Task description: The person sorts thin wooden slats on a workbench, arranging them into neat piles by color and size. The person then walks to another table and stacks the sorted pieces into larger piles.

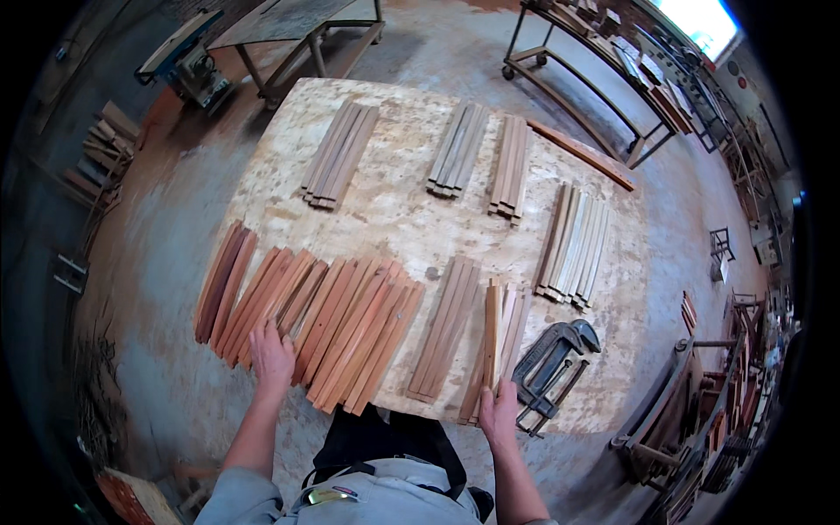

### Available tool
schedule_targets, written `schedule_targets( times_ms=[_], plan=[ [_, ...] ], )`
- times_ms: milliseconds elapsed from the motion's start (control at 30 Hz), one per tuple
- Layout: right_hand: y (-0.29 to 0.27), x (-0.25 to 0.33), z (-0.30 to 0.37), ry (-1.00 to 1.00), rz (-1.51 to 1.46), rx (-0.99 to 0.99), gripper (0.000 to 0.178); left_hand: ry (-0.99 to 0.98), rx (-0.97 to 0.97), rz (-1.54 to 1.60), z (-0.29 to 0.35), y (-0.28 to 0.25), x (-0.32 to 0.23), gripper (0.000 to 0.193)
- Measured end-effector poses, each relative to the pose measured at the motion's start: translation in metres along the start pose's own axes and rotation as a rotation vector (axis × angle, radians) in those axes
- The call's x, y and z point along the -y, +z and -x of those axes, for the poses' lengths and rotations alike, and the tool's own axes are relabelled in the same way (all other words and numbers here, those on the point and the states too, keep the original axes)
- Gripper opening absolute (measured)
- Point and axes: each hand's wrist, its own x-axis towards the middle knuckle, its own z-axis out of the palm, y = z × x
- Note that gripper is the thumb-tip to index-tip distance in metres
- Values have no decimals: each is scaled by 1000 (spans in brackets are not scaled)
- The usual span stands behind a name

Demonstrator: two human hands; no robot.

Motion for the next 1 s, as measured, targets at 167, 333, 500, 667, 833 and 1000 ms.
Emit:
schedule_targets(
  times_ms=[167, 333, 500, 667, 833, 1000],
  plan=[
    [2, -9, 0, 13, -18, -27, 25, -6, 24, 68, -5, -6, -15, 47],
    [-2, -2, -1, 43, -69, -27, 24, 108, 80, 187, -9, -20, -60, 45],
    [0, 13, 1, 118, -216, -20, 21, 199, 178, 291, -7, -32, -106, 45],
    [10, 50, 1, 384, -733, 149, 24, 197, 502, 627, 16, -7, -145, 42],
    [11, 93, 4, 245, -628, 133, 35, 272, 783, 830, 44, 6, -191, 39],
    [34, 94, 11, 122, -640, 138, 42, 104, 1044, 1037, 46, 11, -207, 37]
  ],
)
